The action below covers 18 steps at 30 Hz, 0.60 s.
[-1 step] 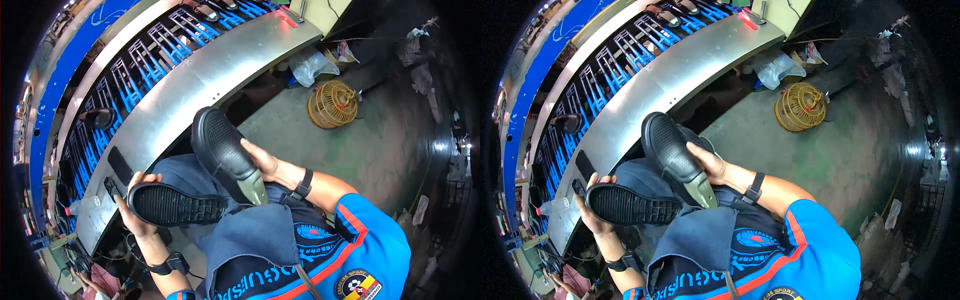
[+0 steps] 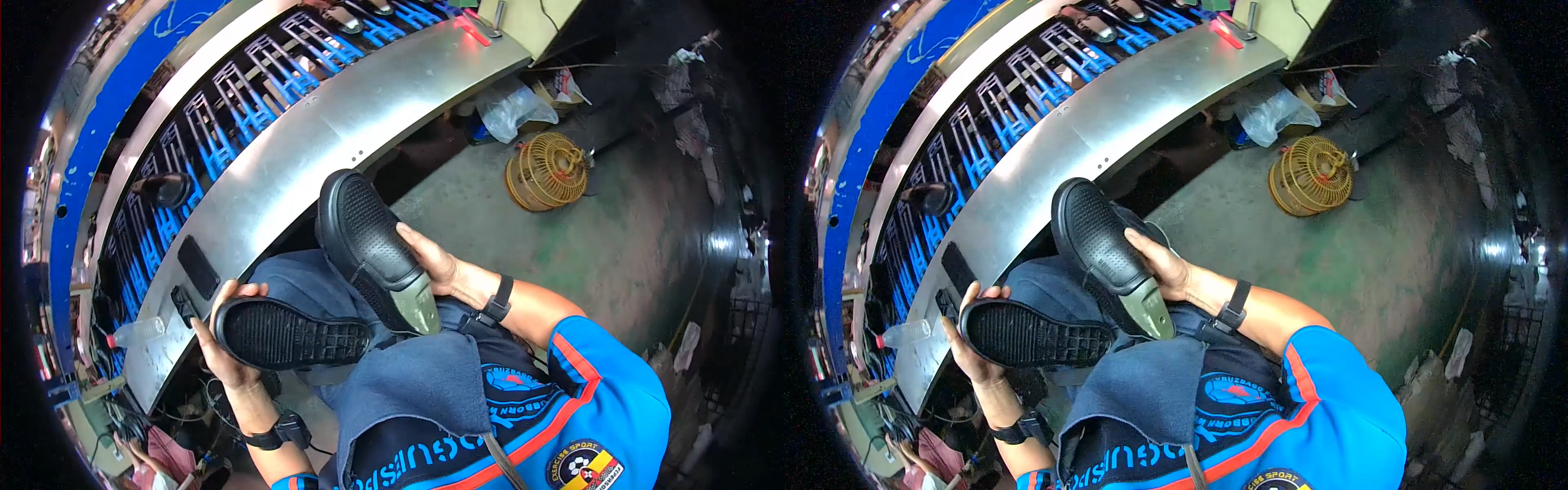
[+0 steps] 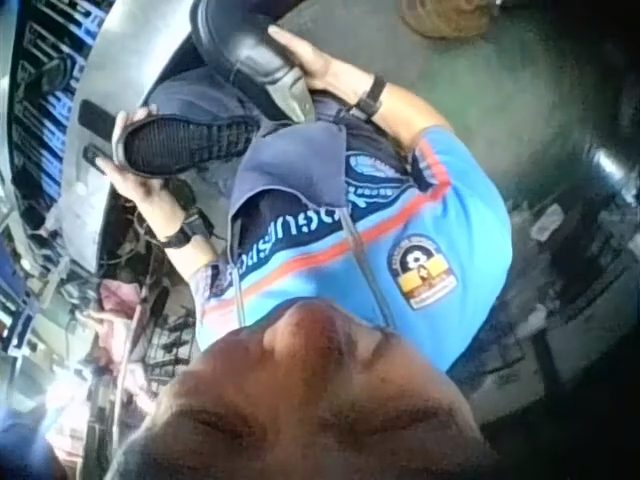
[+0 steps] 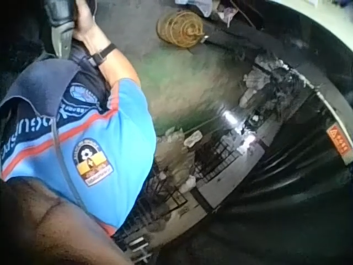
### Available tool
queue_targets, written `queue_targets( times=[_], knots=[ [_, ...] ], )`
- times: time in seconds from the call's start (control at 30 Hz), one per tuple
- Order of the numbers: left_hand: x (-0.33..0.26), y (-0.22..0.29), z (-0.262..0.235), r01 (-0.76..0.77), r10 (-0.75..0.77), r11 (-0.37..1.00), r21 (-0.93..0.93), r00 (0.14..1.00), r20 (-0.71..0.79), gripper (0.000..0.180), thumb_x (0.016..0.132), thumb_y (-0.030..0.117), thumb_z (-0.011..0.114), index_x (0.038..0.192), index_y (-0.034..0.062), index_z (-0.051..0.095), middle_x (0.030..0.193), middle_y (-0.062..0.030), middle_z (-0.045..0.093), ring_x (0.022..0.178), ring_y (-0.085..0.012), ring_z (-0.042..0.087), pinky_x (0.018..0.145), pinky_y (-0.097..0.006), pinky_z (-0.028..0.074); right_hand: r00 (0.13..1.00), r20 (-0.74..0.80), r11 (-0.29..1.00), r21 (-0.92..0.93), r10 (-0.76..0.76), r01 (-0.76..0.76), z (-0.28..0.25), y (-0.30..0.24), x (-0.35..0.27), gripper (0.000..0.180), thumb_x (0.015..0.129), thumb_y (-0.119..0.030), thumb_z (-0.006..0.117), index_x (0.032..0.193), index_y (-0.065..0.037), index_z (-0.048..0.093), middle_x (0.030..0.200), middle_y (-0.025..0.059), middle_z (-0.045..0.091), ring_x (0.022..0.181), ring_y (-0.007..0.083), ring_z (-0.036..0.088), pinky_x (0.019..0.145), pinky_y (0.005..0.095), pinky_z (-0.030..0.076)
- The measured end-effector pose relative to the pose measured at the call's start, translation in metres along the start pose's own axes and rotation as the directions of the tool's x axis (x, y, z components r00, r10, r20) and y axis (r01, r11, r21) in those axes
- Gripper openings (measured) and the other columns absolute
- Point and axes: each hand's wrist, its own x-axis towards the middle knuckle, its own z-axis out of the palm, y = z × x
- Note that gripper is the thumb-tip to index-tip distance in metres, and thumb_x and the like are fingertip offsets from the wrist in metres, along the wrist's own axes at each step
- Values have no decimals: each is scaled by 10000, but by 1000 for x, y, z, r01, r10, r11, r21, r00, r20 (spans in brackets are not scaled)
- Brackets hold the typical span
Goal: Inspecting and preparing shoes on a production line in a shoe factory.
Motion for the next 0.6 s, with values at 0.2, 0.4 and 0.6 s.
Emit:
queue_targets(
  times=[0.2,0.4,0.6],
  knots=[
    [-11,24,17,-99,105,993,64,991,-86,857,1000,657,281,1271,-114,537,1166,-271,646,1150,-438,607,1010,-502,496,975,198,986,-153,98,-68,22,-1,22,688,1057,-533,311,1433,30,435,1403,160,549,1247,251,567,1124,400,402],
    [-8,30,44,-168,134,940,296,982,132,784,1008,612,268,1219,-68,595,1228,-251,620,1206,-400,574,1067,-518,435,877,363,703,-710,315,41,84,0,10,954,918,-745,419,1385,84,485,1277,174,634,1179,256,602,1022,367,469],
    [-31,23,68,-132,120,938,320,991,55,687,1006,495,286,1200,-73,620,1198,-271,644,1176,-409,601,1054,-518,451,916,331,689,-719,227,89,97,9,-13,899,911,-693,422,1322,98,537,1170,164,669,1046,212,633,903,315,470]
  ],
)
